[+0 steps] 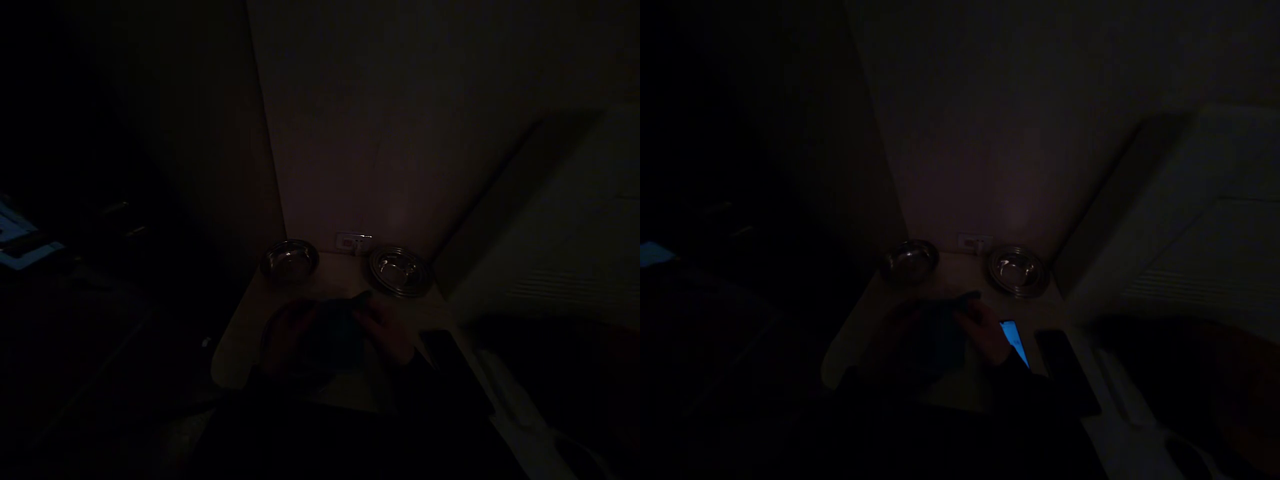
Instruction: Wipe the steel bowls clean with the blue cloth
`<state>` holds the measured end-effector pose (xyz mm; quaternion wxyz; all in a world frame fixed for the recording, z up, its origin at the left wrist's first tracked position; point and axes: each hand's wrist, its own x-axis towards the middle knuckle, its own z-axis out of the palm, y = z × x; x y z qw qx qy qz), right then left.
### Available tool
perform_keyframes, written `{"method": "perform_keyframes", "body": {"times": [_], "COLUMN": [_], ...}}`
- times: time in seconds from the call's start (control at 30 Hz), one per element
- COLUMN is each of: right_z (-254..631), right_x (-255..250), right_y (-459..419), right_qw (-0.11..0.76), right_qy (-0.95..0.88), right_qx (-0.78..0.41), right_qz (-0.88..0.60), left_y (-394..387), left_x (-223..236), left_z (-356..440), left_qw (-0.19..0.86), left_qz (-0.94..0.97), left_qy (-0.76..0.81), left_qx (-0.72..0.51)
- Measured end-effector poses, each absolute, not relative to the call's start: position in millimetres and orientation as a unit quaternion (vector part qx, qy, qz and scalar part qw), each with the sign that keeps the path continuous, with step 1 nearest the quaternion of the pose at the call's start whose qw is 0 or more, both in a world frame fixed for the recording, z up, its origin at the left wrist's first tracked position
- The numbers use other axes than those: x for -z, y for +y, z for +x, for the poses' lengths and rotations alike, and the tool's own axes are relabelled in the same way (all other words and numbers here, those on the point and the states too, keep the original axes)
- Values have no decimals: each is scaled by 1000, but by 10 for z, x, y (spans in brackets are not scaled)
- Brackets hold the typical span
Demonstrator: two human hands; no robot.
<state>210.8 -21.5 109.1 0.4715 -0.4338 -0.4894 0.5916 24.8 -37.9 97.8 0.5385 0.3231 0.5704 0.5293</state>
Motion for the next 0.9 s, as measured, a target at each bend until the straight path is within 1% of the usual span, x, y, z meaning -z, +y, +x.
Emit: {"method": "perform_keyframes", "body": {"times": [0.13, 0.27, 0.4, 0.47, 0.5, 0.63, 0.7, 0.73, 0.8, 0.87, 0.9], "right_z": [2138, 2103, 2082, 2118, 2148, 2285, 2326, 2334, 2324, 2283, 2254], "right_x": [-1084, -1091, -1099, -1088, -1080, -1061, -1075, -1087, -1114, -1125, -1120], "right_y": [-231, -265, -306, -305, -297, -230, -194, -180, -164, -166, -175], "right_qw": [479, 497, 493, 474, 459, 348, 319, 323, 355, 385, 396], "right_qy": [-460, -438, -452, -505, -538, -635, -658, -666, -667, -642, -621], "right_qx": [-587, -550, -559, -549, -538, -516, -497, -481, -462, -487, -509], "right_qz": [-464, -508, -490, -467, -459, -458, -467, -470, -465, -449, -446], "left_y": [-401, -410, -428, -432, -432, -402, -378, -366, -349, -346, -349], "left_x": [-1046, -1099, -1089, -1070, -1060, -1050, -1085, -1112, -1171, -1201, -1195], "left_z": [218, 187, 179, 158, 142, 58, 24, 14, 15, 47, 70], "left_qw": [504, 457, 483, 503, 496, 401, 379, 386, 436, 494, 507], "left_qz": [391, 463, 491, 523, 544, 618, 634, 635, 616, 570, 541], "left_qy": [612, 605, 572, 550, 550, 579, 584, 580, 567, 563, 576], "left_qx": [-468, -459, -446, -413, -394, -349, -336, -334, -331, -338, -345]}}
